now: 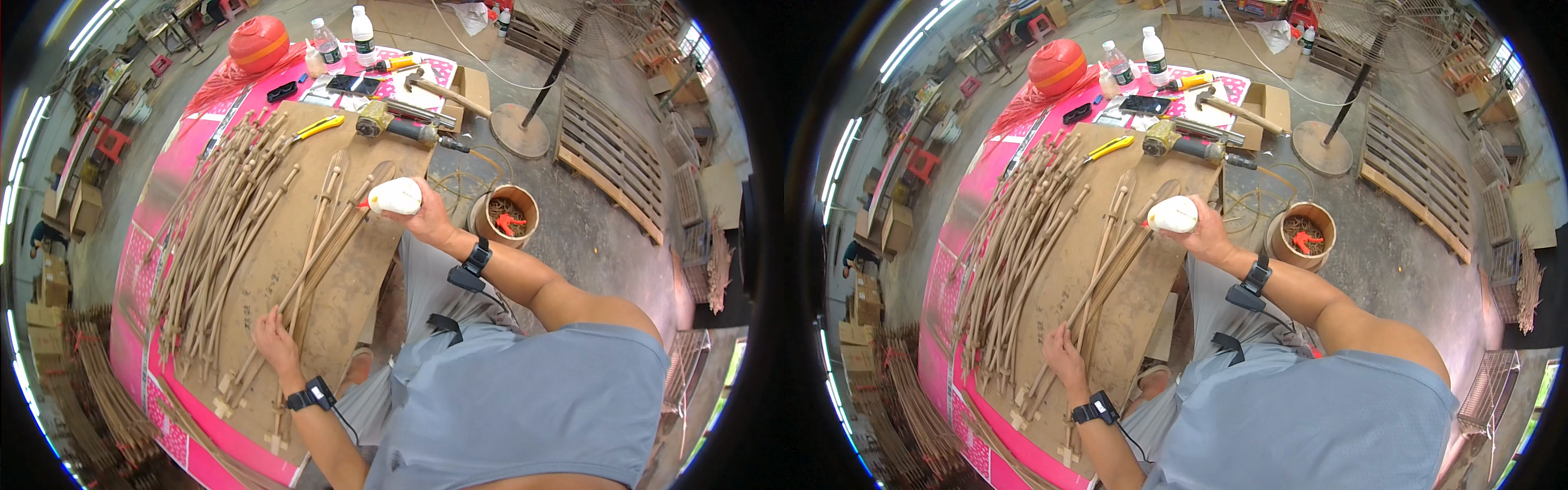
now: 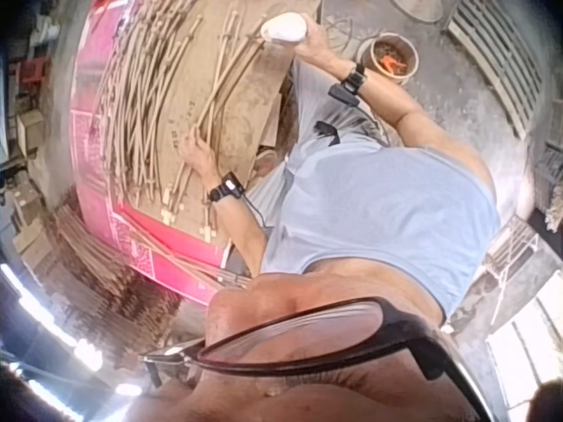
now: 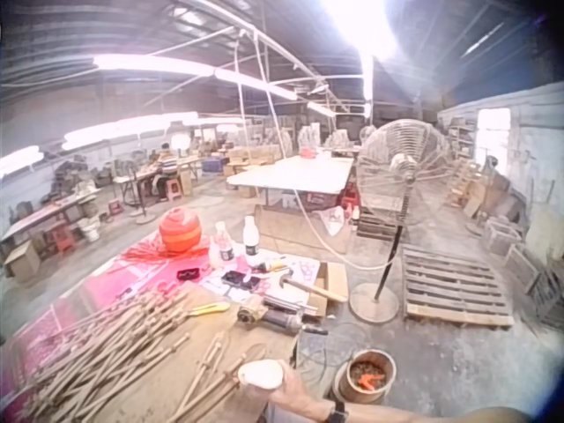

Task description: Assembling bamboo furniture components by applying glue and using a pneumatic nail gun.

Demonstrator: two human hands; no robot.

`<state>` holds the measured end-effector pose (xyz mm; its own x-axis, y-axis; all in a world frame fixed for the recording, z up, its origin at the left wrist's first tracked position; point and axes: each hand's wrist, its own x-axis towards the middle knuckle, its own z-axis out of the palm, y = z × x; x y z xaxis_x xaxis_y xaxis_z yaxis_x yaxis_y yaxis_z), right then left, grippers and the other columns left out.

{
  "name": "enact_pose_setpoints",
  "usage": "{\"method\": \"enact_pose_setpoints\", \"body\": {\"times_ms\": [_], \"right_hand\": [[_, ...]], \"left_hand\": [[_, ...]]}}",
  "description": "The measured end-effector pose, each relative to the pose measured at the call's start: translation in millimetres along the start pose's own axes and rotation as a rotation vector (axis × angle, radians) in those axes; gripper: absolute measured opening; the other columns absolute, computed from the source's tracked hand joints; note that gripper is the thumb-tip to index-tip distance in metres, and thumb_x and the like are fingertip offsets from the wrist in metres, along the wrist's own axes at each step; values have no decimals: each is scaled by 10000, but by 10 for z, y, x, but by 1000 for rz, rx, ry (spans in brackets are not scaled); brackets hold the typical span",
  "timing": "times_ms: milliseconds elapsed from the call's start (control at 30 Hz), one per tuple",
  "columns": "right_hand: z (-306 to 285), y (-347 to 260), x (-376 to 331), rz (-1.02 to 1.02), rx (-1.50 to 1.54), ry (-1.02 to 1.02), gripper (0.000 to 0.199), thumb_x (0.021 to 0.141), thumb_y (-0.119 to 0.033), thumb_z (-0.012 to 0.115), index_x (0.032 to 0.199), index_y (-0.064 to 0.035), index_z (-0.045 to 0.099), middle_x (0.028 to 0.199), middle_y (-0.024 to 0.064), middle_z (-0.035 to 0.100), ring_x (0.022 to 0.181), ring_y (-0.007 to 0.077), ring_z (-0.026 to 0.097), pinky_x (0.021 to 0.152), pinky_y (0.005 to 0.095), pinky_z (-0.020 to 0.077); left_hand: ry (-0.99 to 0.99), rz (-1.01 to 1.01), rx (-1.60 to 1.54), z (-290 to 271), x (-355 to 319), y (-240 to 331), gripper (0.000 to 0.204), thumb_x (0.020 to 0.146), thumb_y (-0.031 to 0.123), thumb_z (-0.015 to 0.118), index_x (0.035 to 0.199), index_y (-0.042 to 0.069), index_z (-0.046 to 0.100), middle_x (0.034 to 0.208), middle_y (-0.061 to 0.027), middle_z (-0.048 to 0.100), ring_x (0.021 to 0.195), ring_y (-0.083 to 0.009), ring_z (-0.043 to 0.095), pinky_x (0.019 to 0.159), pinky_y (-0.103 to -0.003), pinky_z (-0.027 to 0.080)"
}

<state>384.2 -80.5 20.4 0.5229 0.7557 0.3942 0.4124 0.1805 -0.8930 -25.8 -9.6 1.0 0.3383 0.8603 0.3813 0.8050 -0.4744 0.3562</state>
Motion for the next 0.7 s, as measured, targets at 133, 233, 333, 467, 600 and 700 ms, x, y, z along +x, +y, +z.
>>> {"method": "enact_pose_setpoints", "body": {"times_ms": [133,233,333,467,600,700], "right_hand": [[10,17,12,-2,10,-5,558,793,-259,933,1194,-48,606,1106,123,756,1052,281,748,890,371,593],[16,45,9,-21,39,-3,560,788,-261,937,1188,-51,606,1100,119,755,1051,278,747,889,368,589],[2,25,7,-24,30,-7,568,782,-271,943,1184,-53,607,1103,123,751,1046,277,749,882,367,590],[-23,-51,8,-13,-20,-25,571,776,-289,948,1173,-52,612,1098,120,746,1037,279,750,871,368,592],[-37,-84,12,-35,-65,-45,556,787,-291,937,1176,-54,617,1091,116,740,1039,292,746,873,375,591],[-53,-46,-30,-111,-93,-77,550,797,-283,927,1192,-56,619,1111,122,734,1053,302,739,882,384,589]], "left_hand": [[8,13,-3,-3,3,-3,209,995,113,633,1170,80,743,1048,-129,668,995,-346,619,914,-445,471],[2,1,-8,-8,15,16,208,996,118,634,1168,75,744,1042,-133,668,992,-347,619,912,-446,472],[-10,-17,-1,-19,13,38,206,998,125,637,1166,73,744,1026,-135,664,987,-349,618,911,-447,472],[-8,-18,0,-32,9,62,206,1002,131,634,1167,70,742,1010,-138,657,979,-350,615,904,-447,473],[0,-18,-1,-40,2,59,207,1008,131,628,1167,62,741,1013,-142,656,975,-351,613,896,-447,472],[-9,0,-11,-66,-27,41,208,1013,132,622,1168,57,739,1016,-145,654,975,-354,611,890,-447,470]]}}
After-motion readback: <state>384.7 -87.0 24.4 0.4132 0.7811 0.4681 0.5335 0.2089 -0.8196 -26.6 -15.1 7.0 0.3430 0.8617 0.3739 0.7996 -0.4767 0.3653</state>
